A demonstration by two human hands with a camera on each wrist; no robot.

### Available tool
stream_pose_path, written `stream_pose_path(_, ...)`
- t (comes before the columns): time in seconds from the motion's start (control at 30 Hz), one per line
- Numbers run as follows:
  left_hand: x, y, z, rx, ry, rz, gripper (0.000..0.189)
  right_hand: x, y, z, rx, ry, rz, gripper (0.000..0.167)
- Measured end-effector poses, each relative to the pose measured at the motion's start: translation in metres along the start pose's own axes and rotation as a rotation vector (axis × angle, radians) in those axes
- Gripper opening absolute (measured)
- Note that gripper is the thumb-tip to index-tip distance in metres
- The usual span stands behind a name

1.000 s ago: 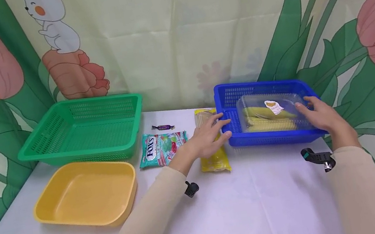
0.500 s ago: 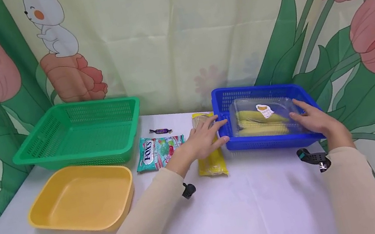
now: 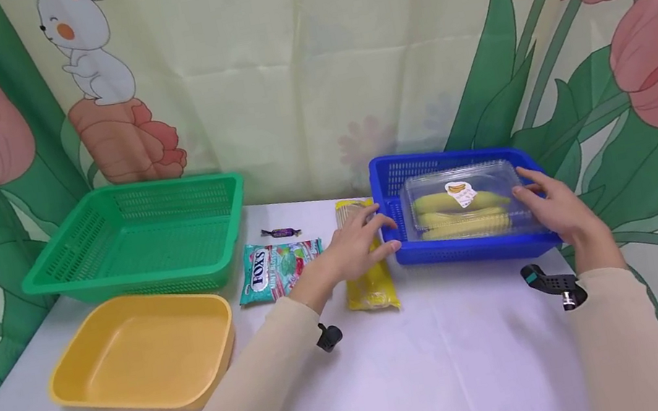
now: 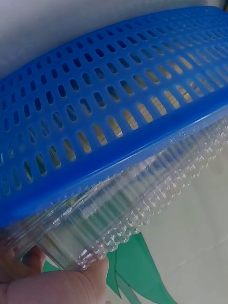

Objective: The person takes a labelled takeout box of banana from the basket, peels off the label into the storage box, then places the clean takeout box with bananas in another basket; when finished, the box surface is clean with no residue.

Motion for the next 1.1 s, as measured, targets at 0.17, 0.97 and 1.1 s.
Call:
stream_pose_path(0.17,0.0,0.0,0.0,0.016,-0.013,0.023,0.039,-0.007,0.004,-0.007,0.095,0.004,-0.044,0.069)
stream_pose_path(0.97,-0.017,0.035,-0.038,-0.101,-0.019,0.071,0.056,-0.064,0.046,-0.021,0.168,-0.022,-0.131,0.06)
stream_pose_path(1.1,-0.017,0.042,-0.054,-0.128,-0.048,0.062,0.065,-0.082,0.051,-0.019,0.194,-0.027,-0.164,0.059)
Point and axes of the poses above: each hand's wrist, its own y-axis away from the middle knuckle, its own z-axis out of the palm, x = y × z, the point moved 10 cm from there along -y, towards the middle knuckle, and after that the axes turned 3 degrees about x, right-handed, at the moved point
